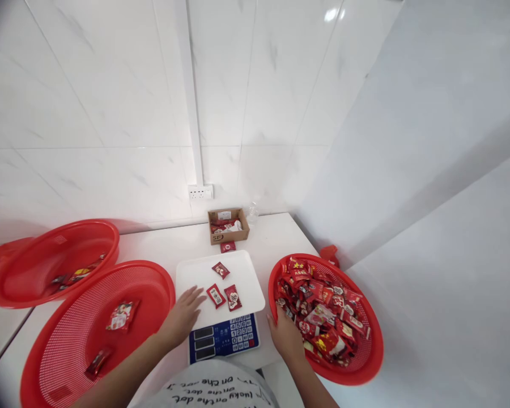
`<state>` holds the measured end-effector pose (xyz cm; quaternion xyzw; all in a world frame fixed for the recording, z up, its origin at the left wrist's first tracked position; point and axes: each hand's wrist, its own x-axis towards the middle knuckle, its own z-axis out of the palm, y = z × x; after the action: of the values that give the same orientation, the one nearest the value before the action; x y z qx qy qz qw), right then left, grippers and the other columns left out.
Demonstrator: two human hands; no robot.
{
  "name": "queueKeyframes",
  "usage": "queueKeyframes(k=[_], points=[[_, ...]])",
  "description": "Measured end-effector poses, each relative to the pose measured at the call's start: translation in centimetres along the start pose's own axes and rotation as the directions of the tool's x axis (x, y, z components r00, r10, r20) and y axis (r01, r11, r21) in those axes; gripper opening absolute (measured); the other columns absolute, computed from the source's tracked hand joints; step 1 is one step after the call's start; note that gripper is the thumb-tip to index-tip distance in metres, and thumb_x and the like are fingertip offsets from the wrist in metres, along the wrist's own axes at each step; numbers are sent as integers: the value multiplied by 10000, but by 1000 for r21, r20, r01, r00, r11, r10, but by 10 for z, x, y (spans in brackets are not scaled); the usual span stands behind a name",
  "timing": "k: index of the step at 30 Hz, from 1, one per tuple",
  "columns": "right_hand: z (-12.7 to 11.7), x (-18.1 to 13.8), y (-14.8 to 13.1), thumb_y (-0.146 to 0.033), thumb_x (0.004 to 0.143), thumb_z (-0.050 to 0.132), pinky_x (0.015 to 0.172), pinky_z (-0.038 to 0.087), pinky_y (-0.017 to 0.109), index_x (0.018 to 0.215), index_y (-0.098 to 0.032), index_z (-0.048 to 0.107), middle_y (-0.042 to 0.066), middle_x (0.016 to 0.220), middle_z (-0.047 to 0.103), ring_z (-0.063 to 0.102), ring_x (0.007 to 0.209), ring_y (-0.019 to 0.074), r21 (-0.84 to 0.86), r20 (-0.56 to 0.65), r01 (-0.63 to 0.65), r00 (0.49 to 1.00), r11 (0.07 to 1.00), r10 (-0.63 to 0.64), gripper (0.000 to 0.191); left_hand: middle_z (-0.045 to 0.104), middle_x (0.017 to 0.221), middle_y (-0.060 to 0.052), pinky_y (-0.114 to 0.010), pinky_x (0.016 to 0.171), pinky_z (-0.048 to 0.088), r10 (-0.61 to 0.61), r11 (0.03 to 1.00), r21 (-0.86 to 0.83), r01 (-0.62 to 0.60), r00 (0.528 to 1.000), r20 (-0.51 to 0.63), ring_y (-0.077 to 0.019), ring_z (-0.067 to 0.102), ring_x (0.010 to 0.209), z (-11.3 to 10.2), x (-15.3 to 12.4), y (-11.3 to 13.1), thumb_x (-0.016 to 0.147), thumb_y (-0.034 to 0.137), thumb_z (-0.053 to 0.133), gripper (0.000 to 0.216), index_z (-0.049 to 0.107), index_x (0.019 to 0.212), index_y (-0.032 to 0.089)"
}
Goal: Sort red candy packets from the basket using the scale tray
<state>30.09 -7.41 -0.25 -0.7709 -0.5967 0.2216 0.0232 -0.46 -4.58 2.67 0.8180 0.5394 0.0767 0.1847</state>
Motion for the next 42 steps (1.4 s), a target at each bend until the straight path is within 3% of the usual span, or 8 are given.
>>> queueKeyframes(k=[4, 10, 15, 24, 27, 30, 33, 42], points=[[1, 0, 0, -366, 885, 275, 848, 406, 358, 1323, -102, 357, 188, 1224, 544, 554, 1074, 268, 7, -26, 5, 1000, 1000, -4, 517, 360, 1423, -66, -437, 1099, 177, 141, 990, 0, -142, 983, 117, -218, 197, 1353, 19, 34, 17, 705, -14, 372, 629, 431, 1296, 191], [2, 1, 0, -348, 881, 303, 901, 377, 322, 1359, -119, 311, 154, 1301, 487, 496, 1149, 243, 22, -25, -14, 1000, 1000, 14, 529, 461, 1321, -94, -398, 1067, 216, 174, 978, 82, -190, 970, 171, -218, 352, 1257, 13, 58, 19, 789, 35, 327, 493, 454, 1249, 159], [3, 2, 1, -348, 883, 299, 907, 372, 323, 1364, -116, 304, 157, 1299, 487, 499, 1144, 244, 16, -21, -16, 1000, 1000, 16, 533, 536, 1118, -100, -360, 948, 336, 83, 984, 144, -109, 981, 177, -217, 459, 1077, 4, 63, 30, 760, 65, 387, 392, 507, 1121, 161], [5, 4, 2, -343, 873, 310, 897, 384, 318, 1363, -88, 298, 167, 1313, 473, 501, 1147, 243, 20, -22, 5, 1000, 1000, -5, 552, 519, 1153, -96, -365, 869, 396, -18, 991, 133, -6, 984, 179, -237, 477, 1048, -6, 69, 49, 742, 207, 450, 430, 462, 1171, 183], [5, 4, 2, -334, 870, 314, 901, 383, 320, 1365, -91, 297, 168, 1329, 456, 499, 1151, 242, 23, -26, 10, 1000, 1000, -10, 551, 433, 1305, -72, -368, 924, 374, 88, 992, 70, -104, 974, 207, -237, 441, 1126, -7, 71, 59, 724, 206, 466, 498, 435, 1222, 218], [5, 5, 3, -338, 873, 309, 900, 384, 313, 1360, -98, 309, 165, 1320, 467, 492, 1161, 236, 28, -21, 4, 1000, 1000, -4, 543, 336, 1407, -62, -399, 920, 390, 227, 967, 42, -251, 924, 306, -263, 430, 1152, -3, 74, 65, 675, 169, 502, 607, 400, 1270, 237], [4, 5, 3, -344, 873, 309, 906, 381, 308, 1355, -108, 323, 158, 1310, 480, 492, 1163, 231, 26, -11, -7, 1000, 1000, 7, 537, 406, 1339, -86, -397, 880, 420, 270, 954, 34, -298, 903, 335, -271, 459, 1116, 3, 77, 64, 670, 140, 501, 583, 427, 1242, 229], [0, 3, 0, -343, 876, 301, 902, 384, 316, 1368, -115, 298, 153, 1279, 512, 510, 1142, 235, 48, 3, -7, 1000, 999, 7, 542, 514, 1049, -53, -304, 703, 443, 7, 1000, -28, 1, 966, 259, -186, 586, 833, 2, 75, 49, 767, 157, 417, 206, 506, 942, 220]])
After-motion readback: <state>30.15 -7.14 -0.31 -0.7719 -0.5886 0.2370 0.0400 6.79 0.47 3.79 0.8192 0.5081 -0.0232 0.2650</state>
